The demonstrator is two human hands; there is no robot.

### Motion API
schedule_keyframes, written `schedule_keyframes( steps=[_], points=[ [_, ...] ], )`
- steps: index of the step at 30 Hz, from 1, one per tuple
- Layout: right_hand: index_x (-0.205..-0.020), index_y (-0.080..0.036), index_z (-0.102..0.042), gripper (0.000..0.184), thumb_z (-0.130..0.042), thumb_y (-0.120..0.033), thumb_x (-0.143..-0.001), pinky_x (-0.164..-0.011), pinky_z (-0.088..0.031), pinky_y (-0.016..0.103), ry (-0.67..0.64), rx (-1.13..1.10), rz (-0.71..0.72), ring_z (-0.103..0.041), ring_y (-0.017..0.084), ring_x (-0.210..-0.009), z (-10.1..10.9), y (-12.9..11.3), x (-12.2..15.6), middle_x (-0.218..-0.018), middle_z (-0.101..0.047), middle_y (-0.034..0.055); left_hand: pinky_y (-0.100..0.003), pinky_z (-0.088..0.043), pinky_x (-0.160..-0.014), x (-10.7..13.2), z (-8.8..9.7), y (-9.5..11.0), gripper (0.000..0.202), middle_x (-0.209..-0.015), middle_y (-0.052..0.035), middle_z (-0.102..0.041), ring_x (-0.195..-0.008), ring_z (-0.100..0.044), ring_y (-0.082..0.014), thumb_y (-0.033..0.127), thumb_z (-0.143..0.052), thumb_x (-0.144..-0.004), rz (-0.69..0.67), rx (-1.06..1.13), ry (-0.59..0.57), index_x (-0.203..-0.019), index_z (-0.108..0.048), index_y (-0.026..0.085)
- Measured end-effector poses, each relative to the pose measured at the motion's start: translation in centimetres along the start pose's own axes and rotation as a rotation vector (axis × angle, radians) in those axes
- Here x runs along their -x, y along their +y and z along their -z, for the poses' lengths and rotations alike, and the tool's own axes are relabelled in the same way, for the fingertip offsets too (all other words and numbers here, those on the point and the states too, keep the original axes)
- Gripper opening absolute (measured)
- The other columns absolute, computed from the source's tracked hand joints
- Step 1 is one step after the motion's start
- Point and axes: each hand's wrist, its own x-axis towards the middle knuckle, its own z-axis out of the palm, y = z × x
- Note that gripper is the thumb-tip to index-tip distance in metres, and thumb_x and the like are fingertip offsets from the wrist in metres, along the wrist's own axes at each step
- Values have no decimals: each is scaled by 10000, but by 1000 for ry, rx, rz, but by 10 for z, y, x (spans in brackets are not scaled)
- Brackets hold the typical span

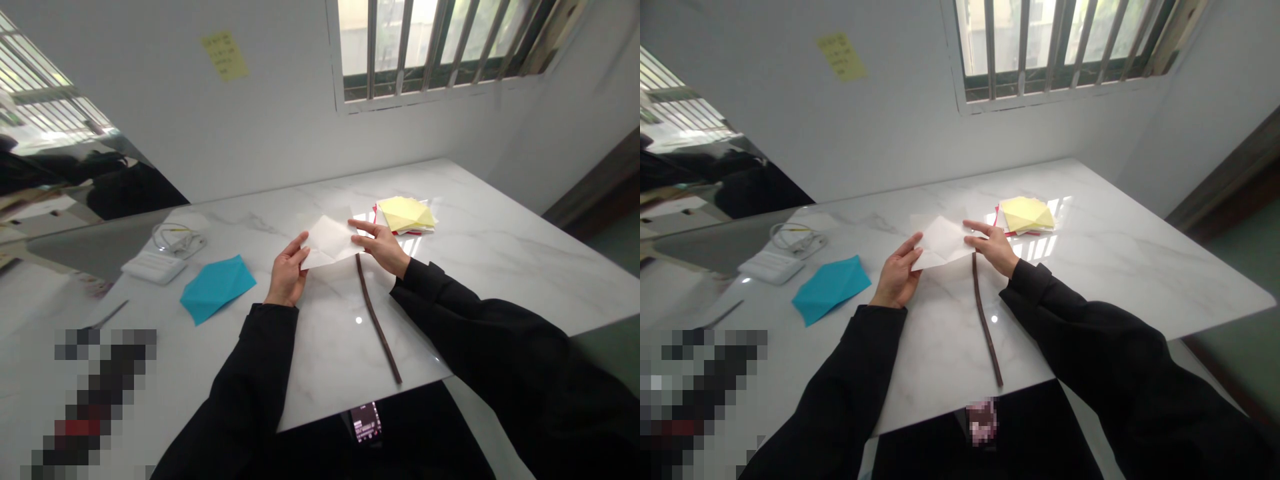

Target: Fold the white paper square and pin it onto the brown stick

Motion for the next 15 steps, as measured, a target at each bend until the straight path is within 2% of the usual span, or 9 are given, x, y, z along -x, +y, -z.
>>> schedule_keyframes(
  steps=[5, 13, 15],
  points=[
    [-1349, -241, -695, 634, -820, -354, -737, -729, -534, 276, -10, -30, 19, -666, 154, -849, 0, 0, 0, -1132, -751, 65, -269, -565, -668, 1, -1, 1, 551, -857, -49, -742, -724, -675, -161, 124, -758, -715, 8, 13, 7, -1263, -724, 162],
    [-1378, -206, -680, 665, -808, -362, -745, -732, -535, 283, -4, -23, 42, -674, 163, -800, -2, -3, 2, -968, -765, 44, -308, -592, -744, 2, 0, 2, 586, -950, -80, -769, -810, -715, -193, 135, -756, -720, 17, 6, 10, -1303, -698, 159],
    [-1382, -198, -676, 669, -807, -364, -748, -753, -546, 301, -3, -13, 59, -682, 175, -817, -2, -4, 3, -989, -771, 54, -308, -590, -744, 2, 0, 2, 591, -966, -83, -771, -809, -714, -192, 143, -757, -719, 18, 4, 9, -1306, -696, 161]
  ],
)
